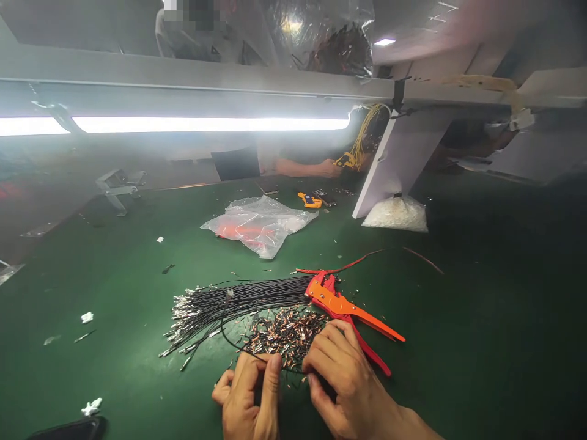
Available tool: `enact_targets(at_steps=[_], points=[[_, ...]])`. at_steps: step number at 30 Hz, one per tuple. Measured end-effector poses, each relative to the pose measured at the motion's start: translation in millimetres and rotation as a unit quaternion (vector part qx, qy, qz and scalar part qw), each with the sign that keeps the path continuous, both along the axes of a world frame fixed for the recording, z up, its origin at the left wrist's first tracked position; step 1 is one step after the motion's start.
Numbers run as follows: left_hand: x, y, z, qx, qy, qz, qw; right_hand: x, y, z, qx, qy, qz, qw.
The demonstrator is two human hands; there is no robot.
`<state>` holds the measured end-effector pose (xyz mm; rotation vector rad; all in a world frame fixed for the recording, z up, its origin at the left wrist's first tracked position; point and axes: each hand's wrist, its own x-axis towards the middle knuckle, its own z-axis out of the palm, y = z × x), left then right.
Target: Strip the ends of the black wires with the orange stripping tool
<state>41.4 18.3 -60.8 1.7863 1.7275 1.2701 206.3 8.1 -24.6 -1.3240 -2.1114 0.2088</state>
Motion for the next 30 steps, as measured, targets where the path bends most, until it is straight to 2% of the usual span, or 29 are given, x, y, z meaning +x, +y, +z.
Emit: enact_targets(at_steps=[5,11,15,22,27,30], points=[[2,-1,3.1,0.019,0.003,0.006,1.0,3,0,7.7,0.005,0.039,-0.002,0.999],[4,-2,3.3,0.033,0.007,0.008,0.999,9,5,7.9,0.049,0.06,-0.073,0.994],[5,-2,6.3,0.04,0.008,0.005,0.999,12,7,5.8,0.059,0.054,-0.092,0.993],[8,-3,10.4,0.058,0.004,0.001,0.998,24,11,3.3,0.059,-0.001,-0.165,0.984],[7,-4,8.7,0.064,0.007,-0.01,0.998,44,19,-5.0,0.033,-0.065,-0.264,0.962],[6,-5,8.1,0.07,0.004,-0.02,0.997,52,23,-10.9,0.012,-0.083,-0.297,0.951]])
